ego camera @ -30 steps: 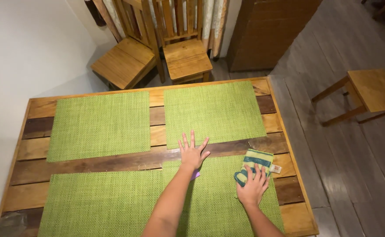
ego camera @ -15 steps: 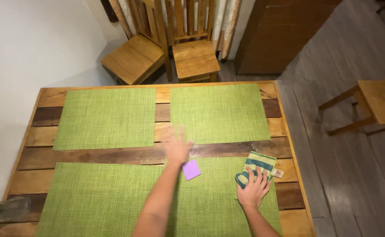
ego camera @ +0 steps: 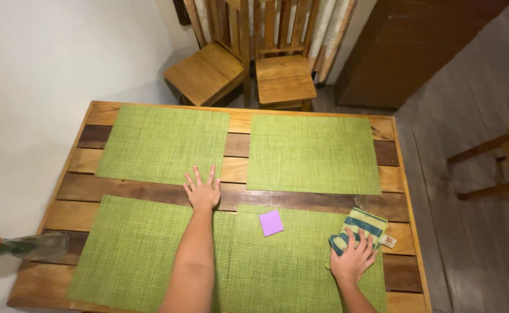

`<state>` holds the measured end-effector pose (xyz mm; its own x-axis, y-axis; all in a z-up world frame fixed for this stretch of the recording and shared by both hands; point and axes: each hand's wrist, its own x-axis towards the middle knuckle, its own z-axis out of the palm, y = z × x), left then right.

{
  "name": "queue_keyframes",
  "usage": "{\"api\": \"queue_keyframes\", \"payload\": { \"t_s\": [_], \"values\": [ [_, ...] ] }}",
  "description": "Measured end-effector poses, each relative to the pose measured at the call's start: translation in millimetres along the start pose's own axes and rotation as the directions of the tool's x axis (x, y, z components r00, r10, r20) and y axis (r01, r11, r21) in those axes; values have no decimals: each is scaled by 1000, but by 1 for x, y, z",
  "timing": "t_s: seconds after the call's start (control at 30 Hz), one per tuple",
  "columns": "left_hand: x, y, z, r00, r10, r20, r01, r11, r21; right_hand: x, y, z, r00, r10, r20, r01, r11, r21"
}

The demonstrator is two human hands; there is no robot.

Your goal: Cleaning a dining table and chairs with a cloth.

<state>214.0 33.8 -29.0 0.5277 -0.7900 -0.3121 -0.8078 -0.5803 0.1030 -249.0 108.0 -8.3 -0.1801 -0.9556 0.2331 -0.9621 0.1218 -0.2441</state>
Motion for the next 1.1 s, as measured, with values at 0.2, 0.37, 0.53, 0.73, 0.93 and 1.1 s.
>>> {"api": "queue_keyframes", "payload": {
  "t_s": [0.2, 0.37, 0.53, 0.73, 0.93, 1.1],
  "values": [
    [-3, 4, -4, 1000, -17, 0, 17, 1000, 4, 0, 0, 2, 1000, 1, -24, -1, 1000, 20],
    [-7, 10, -4, 999, -46, -24, 46, 999, 8, 1, 0, 2, 1000, 8, 3, -8, 1000, 0],
    [-9, 14, 0, 996, -85, -27, 85, 996, -11, -2, 1, 3, 1000, 1, 7, -1, 1000, 2],
    [-8, 21, 9, 993, -103, -58, 100, 994, -44, 0, 0, 2, 1000, -5, 2, 5, 1000, 6],
    [-9, 22, 10, 992, -111, -54, 109, 993, -45, -1, 2, 4, 1000, -2, -14, 3, 1000, 18],
    [-8, 19, 12, 993, -106, -51, 102, 992, -74, -1, 1, 4, 1000, 3, -12, -3, 1000, 6]
  ]
}}
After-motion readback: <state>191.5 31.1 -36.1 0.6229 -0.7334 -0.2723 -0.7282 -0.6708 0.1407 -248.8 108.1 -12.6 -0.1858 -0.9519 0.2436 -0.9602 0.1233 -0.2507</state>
